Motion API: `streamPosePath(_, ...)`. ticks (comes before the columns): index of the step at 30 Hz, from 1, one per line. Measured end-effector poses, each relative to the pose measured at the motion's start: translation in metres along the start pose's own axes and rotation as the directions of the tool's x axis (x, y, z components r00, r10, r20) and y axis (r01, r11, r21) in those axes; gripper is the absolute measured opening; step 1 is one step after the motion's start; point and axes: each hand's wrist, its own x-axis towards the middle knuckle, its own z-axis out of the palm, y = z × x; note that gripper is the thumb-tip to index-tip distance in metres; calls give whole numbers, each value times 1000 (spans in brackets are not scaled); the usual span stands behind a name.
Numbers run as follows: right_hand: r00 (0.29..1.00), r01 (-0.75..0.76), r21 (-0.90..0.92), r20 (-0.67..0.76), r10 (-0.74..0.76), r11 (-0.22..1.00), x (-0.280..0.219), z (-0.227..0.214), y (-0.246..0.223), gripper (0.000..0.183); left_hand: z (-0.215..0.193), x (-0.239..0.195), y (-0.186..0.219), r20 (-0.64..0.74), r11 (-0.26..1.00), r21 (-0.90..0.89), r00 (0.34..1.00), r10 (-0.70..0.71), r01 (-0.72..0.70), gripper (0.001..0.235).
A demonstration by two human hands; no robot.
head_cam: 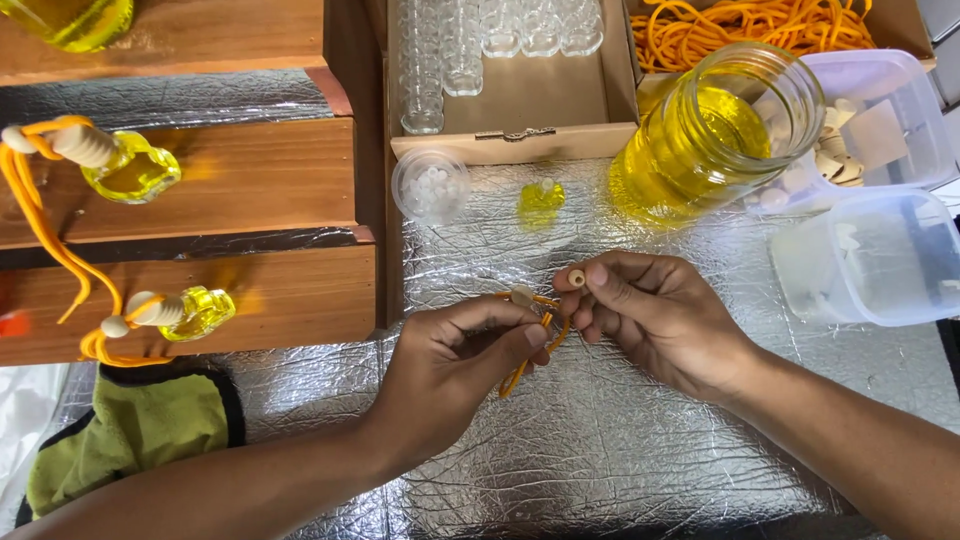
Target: Filling small glass bottles with fragrance oil using a syringe and attaching wooden caps with cords.
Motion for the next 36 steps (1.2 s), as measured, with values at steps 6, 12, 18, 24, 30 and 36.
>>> streamPosePath(6,1000,-14,-32,-25,13,999,-2,3,0,29,0,-1,-4,-14,1000,2,1000,-28,28,11)
streamPosePath(12,997,68,-78,52,-64,995,-4,6,4,22,-1,-2,-7,3,999,-16,999,-34,34,11)
streamPosePath(18,985,137,-169,127,-117,976,-7,8,3,25,-1,-3,-5,1,998,38,999,-51,51,14)
streamPosePath(24,979,170,-259,151,-134,951,-9,11,-1,23,-1,-2,-4,31,1000,27,999,-5,5,12)
streamPosePath(30,959,274,-390,174,-221,879,-12,17,-4,21,0,-2,-3,30,1000,2,999,19,-19,12)
streamPosePath(36,922,383,-458,245,-300,802,-13,21,-5,22,-1,-3,-4,4,999,12,999,-40,40,13)
